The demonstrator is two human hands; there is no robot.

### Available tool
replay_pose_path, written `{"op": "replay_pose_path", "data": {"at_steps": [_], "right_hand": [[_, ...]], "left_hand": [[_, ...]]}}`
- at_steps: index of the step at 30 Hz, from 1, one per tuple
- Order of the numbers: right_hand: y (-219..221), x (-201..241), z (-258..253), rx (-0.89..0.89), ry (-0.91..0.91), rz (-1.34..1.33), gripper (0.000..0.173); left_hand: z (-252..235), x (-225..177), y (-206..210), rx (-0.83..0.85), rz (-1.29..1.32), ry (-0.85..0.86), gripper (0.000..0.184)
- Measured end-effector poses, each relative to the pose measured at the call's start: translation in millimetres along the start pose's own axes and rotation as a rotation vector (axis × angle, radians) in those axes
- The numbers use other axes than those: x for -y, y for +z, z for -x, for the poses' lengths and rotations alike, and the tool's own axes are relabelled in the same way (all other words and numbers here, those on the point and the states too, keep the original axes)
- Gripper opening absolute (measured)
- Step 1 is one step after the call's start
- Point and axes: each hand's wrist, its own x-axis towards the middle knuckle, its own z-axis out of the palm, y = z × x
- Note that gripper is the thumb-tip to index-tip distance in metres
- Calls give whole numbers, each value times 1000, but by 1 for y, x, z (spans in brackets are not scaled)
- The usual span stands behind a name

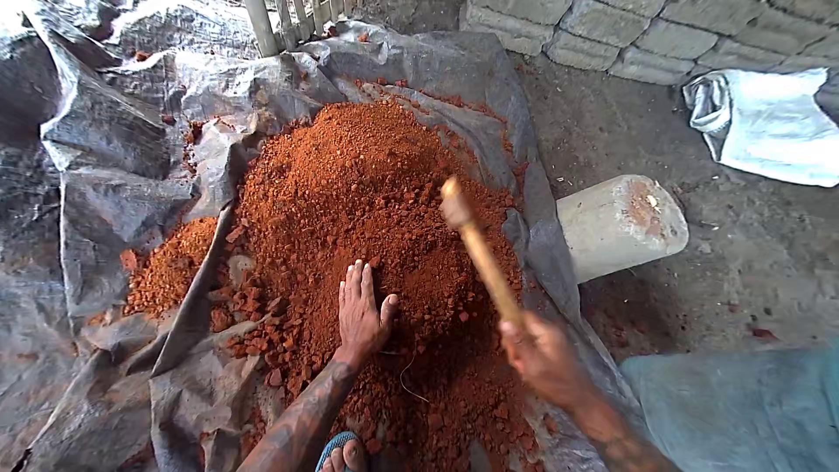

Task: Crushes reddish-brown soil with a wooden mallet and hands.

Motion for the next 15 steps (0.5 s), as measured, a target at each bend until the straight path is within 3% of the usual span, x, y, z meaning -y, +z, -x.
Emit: {"op": "replay_pose_path", "data": {"at_steps": [4,6,7,9,10,12,13,15], "right_hand": [[-67,77,-33,-431,-565,-338,43],[-75,97,-58,-595,-778,-465,36],[-64,95,-66,-639,-796,-456,36],[-11,48,-63,-610,-603,-183,43],[20,12,-49,-457,-374,59,48],[49,-21,-39,147,207,380,56],[50,-25,-46,330,370,416,55],[27,-11,-59,389,413,322,51]], "left_hand": [[-1,-1,1,-12,-21,-5,92],[-3,-3,1,-10,-26,-12,93],[-3,-3,1,-6,-28,-16,93],[-2,-3,1,-5,-30,-19,93],[-1,-3,0,2,-31,-20,93],[-1,-4,1,7,-26,-17,91],[0,-4,0,3,-26,-10,91],[-6,-2,-1,-26,-17,3,91]]}}
